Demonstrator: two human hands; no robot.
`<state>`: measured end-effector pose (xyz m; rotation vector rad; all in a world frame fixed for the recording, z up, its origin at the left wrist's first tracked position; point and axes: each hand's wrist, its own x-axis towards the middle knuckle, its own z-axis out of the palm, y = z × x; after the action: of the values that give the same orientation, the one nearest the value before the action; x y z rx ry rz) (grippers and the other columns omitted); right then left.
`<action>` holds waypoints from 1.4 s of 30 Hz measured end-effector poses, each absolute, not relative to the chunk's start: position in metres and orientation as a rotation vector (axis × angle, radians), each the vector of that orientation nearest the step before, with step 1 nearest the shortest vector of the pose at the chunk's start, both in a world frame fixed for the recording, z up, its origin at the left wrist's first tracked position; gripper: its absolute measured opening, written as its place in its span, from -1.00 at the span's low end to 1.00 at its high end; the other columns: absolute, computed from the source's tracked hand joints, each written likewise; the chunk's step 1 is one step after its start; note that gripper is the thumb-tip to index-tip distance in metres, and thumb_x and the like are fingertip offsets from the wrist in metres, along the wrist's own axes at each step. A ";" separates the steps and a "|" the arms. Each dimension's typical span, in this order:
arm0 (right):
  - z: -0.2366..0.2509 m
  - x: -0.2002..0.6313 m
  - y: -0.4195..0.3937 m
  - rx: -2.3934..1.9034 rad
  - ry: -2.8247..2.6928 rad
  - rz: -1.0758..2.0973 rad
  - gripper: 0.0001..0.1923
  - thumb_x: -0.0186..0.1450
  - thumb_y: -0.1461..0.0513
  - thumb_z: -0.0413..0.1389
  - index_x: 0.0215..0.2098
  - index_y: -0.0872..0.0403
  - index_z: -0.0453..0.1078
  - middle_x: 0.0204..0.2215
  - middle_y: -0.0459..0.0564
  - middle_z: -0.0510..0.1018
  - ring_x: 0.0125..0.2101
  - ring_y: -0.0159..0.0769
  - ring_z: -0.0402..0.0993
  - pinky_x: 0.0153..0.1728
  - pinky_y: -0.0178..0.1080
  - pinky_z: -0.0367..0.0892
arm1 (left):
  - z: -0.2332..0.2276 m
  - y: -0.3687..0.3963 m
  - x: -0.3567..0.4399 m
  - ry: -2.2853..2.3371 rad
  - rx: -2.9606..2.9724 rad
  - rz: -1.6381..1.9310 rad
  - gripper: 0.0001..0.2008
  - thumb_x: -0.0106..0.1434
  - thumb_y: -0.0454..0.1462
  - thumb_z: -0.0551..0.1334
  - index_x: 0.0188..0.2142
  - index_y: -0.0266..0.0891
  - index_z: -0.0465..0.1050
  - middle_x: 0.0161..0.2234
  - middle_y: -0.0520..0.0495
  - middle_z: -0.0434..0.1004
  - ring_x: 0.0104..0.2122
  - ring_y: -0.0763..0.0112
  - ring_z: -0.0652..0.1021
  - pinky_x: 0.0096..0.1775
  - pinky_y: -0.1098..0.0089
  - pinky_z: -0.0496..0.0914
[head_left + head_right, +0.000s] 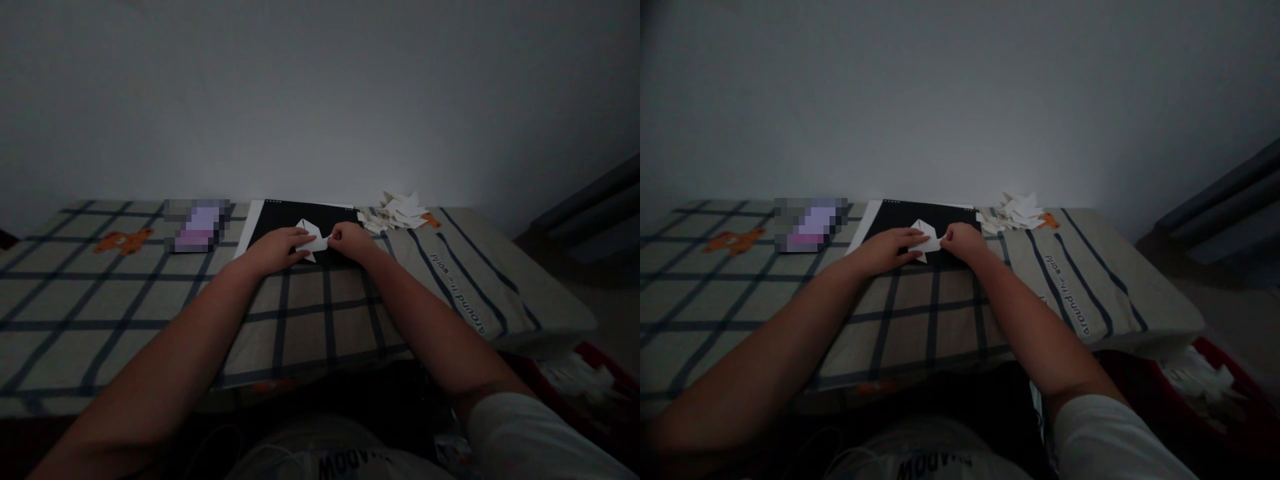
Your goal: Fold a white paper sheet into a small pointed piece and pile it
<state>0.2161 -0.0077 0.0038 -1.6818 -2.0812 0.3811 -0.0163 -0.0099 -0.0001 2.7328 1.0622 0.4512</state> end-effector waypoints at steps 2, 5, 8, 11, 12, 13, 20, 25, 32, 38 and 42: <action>0.002 0.216 -0.007 -1.681 -2.095 0.350 -0.92 0.19 0.29 0.21 -0.47 0.07 0.46 -0.43 0.01 0.54 -0.42 -0.29 0.36 -0.38 -0.26 0.20 | -0.002 -0.008 -0.017 1.073 2.756 0.427 -0.53 0.41 -0.06 0.12 0.20 -0.14 0.48 0.26 -0.17 0.42 0.24 0.12 0.41 0.26 0.14 0.25; 0.000 0.219 -0.007 -1.625 -2.134 0.254 -0.94 0.19 0.29 0.23 -0.34 0.09 0.51 -0.31 0.05 0.56 -0.33 -0.25 0.40 -0.29 -0.23 0.26 | -0.005 -0.006 -0.017 1.069 2.772 0.426 -0.54 0.42 -0.04 0.11 0.19 -0.13 0.50 0.26 -0.17 0.41 0.24 0.12 0.41 0.26 0.14 0.25; 0.001 0.222 -0.009 -1.458 -2.238 0.114 -0.76 0.22 0.32 0.23 -0.13 0.09 0.55 -0.16 0.09 0.55 -0.18 -0.19 0.42 -0.17 -0.20 0.29 | -0.006 -0.005 -0.017 1.062 2.781 0.431 -0.55 0.42 -0.05 0.11 0.18 -0.13 0.51 0.26 -0.17 0.40 0.24 0.12 0.41 0.26 0.16 0.25; 0.006 0.221 -0.015 -1.281 -2.486 0.005 -0.80 0.34 0.30 0.15 -0.13 0.04 0.60 -0.14 0.09 0.57 -0.08 -0.14 0.39 -0.14 -0.18 0.26 | -0.004 -0.007 -0.017 1.078 2.803 0.404 -0.55 0.43 -0.06 0.09 0.18 -0.14 0.50 0.26 -0.16 0.40 0.24 0.12 0.40 0.26 0.16 0.25; 0.008 0.219 -0.018 -1.268 -2.554 -0.013 -0.78 0.38 0.27 0.11 -0.12 0.03 0.61 -0.15 0.09 0.58 -0.08 -0.13 0.39 -0.16 -0.18 0.26 | -0.003 -0.007 -0.017 1.078 2.814 0.392 -0.56 0.44 -0.06 0.09 0.18 -0.14 0.50 0.26 -0.16 0.40 0.23 0.12 0.41 0.25 0.16 0.26; 0.010 0.217 -0.020 -1.273 -2.608 -0.027 -0.75 0.41 0.24 0.08 -0.11 0.03 0.62 -0.15 0.09 0.59 -0.09 -0.12 0.38 -0.18 -0.18 0.25 | -0.003 -0.008 -0.017 1.073 2.825 0.382 -0.56 0.44 -0.06 0.08 0.18 -0.14 0.49 0.25 -0.16 0.40 0.22 0.13 0.41 0.25 0.16 0.27; 0.021 0.210 -0.033 -1.388 -2.733 -0.148 -0.63 0.49 0.16 -0.04 0.07 0.00 0.56 -0.04 0.10 0.57 -0.07 -0.13 0.36 -0.27 -0.22 0.23 | 0.001 -0.010 -0.016 1.044 2.888 0.360 -0.55 0.47 -0.08 0.04 0.19 -0.19 0.48 0.22 -0.17 0.44 0.18 0.17 0.46 0.22 0.21 0.31; 0.028 0.206 -0.038 -1.423 -2.752 -0.185 -0.61 0.47 0.15 -0.05 -0.06 0.13 0.58 -0.09 0.18 0.58 -0.06 -0.08 0.38 -0.25 -0.18 0.26 | 0.002 -0.013 -0.014 1.106 2.901 0.323 -0.56 0.47 -0.09 0.05 0.17 -0.17 0.50 0.23 -0.16 0.43 0.19 0.16 0.45 0.21 0.21 0.33; 0.032 0.210 -0.037 -1.439 -2.729 -0.176 -0.66 0.38 0.14 0.02 -0.17 0.18 0.56 -0.17 0.19 0.60 -0.10 -0.08 0.43 -0.23 -0.17 0.27 | 0.003 -0.014 -0.012 1.162 2.897 0.289 -0.55 0.47 -0.09 0.06 0.20 -0.18 0.48 0.26 -0.15 0.41 0.22 0.17 0.44 0.22 0.22 0.33; 0.027 0.217 -0.030 -1.339 -2.722 -0.150 -0.69 0.37 0.17 0.04 -0.26 0.17 0.58 -0.21 0.17 0.62 -0.13 -0.10 0.44 -0.20 -0.16 0.26 | -0.001 -0.013 -0.014 1.139 2.898 0.340 -0.56 0.47 -0.09 0.05 0.20 -0.16 0.49 0.25 -0.14 0.42 0.22 0.18 0.44 0.22 0.20 0.33; 0.018 0.223 -0.022 -1.176 -2.657 -0.075 -0.70 0.40 0.21 0.02 -0.23 0.15 0.60 -0.14 0.13 0.64 -0.10 -0.14 0.45 -0.11 -0.17 0.26 | -0.002 -0.012 -0.012 1.111 2.940 0.404 -0.58 0.47 -0.14 0.03 0.13 -0.17 0.54 0.21 -0.17 0.46 0.18 0.16 0.46 0.20 0.15 0.34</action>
<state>0.2231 -0.0217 0.0179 -1.1763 -2.6572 -0.0754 -0.0124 -0.0123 -0.0020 2.9399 1.1112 0.4044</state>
